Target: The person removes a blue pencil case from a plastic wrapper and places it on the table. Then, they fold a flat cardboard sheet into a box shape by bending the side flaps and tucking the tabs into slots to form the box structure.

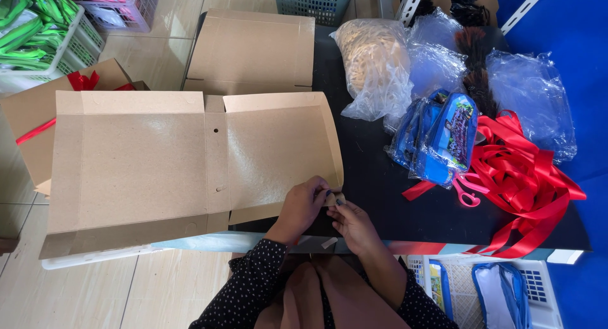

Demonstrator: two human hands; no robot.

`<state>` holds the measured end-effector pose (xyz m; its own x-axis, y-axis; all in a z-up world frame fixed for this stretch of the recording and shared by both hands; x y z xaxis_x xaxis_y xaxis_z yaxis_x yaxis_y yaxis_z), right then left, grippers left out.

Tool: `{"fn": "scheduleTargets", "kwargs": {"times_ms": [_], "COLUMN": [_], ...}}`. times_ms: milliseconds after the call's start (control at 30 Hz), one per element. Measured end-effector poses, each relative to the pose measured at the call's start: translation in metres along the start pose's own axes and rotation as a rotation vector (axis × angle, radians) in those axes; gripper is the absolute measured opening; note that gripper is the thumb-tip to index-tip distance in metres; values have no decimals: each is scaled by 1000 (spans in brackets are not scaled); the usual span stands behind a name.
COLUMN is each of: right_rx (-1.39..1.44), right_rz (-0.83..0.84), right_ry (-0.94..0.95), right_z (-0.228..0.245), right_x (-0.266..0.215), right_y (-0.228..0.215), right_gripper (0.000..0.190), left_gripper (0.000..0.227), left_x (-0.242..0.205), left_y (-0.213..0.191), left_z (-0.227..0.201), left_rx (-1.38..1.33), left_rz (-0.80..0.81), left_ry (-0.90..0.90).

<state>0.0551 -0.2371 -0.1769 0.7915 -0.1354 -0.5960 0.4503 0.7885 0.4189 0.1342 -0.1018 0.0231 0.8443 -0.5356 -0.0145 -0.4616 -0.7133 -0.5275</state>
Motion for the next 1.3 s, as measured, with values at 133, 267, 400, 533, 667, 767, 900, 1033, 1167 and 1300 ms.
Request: {"fn": "scheduleTargets", "kwargs": {"times_ms": [133, 267, 400, 533, 667, 767, 900, 1033, 1167, 1300], "right_rx": [76, 69, 61, 75, 82, 100, 117, 114, 117, 100], "right_rz": [20, 65, 94, 104, 110, 116, 124, 122, 112, 111], "right_ry": [28, 28, 20, 31, 33, 43, 38, 47, 48, 41], "right_z": [-6, -5, -6, -3, -5, -8, -4, -3, 1, 6], "right_x": [6, 4, 4, 1, 6, 9, 6, 6, 0, -5], "right_y": [-5, -3, -3, 1, -2, -4, -2, -2, 4, 7], "right_gripper": [13, 9, 8, 7, 6, 7, 6, 8, 7, 7], "left_gripper": [11, 15, 19, 21, 22, 23, 28, 26, 26, 24], "left_x": [3, 8, 14, 15, 16, 17, 19, 20, 19, 18], "left_y": [6, 15, 25, 25, 25, 27, 31, 35, 37, 34], "left_z": [7, 29, 50, 53, 53, 55, 63, 65, 64, 58], "left_rx": [-25, -131, -208, -256, -277, -280, -296, -313, -307, -305], "left_rz": [38, 51, 86, 91, 99, 115, 115, 128, 123, 129], "left_ry": [-60, -176, -232, -264, -266, -262, -264, -245, -221, -205]}}
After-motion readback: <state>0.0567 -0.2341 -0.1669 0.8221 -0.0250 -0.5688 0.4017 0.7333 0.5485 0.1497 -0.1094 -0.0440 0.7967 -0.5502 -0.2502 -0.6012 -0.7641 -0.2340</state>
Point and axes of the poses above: each hand's wrist, its own x-axis towards the middle knuckle, its own y-axis out of the palm, z = x × y, the point moved 10 cm from there along x, towards the middle knuckle, and after that the axes turned 3 degrees about y, right-handed, at the moved point
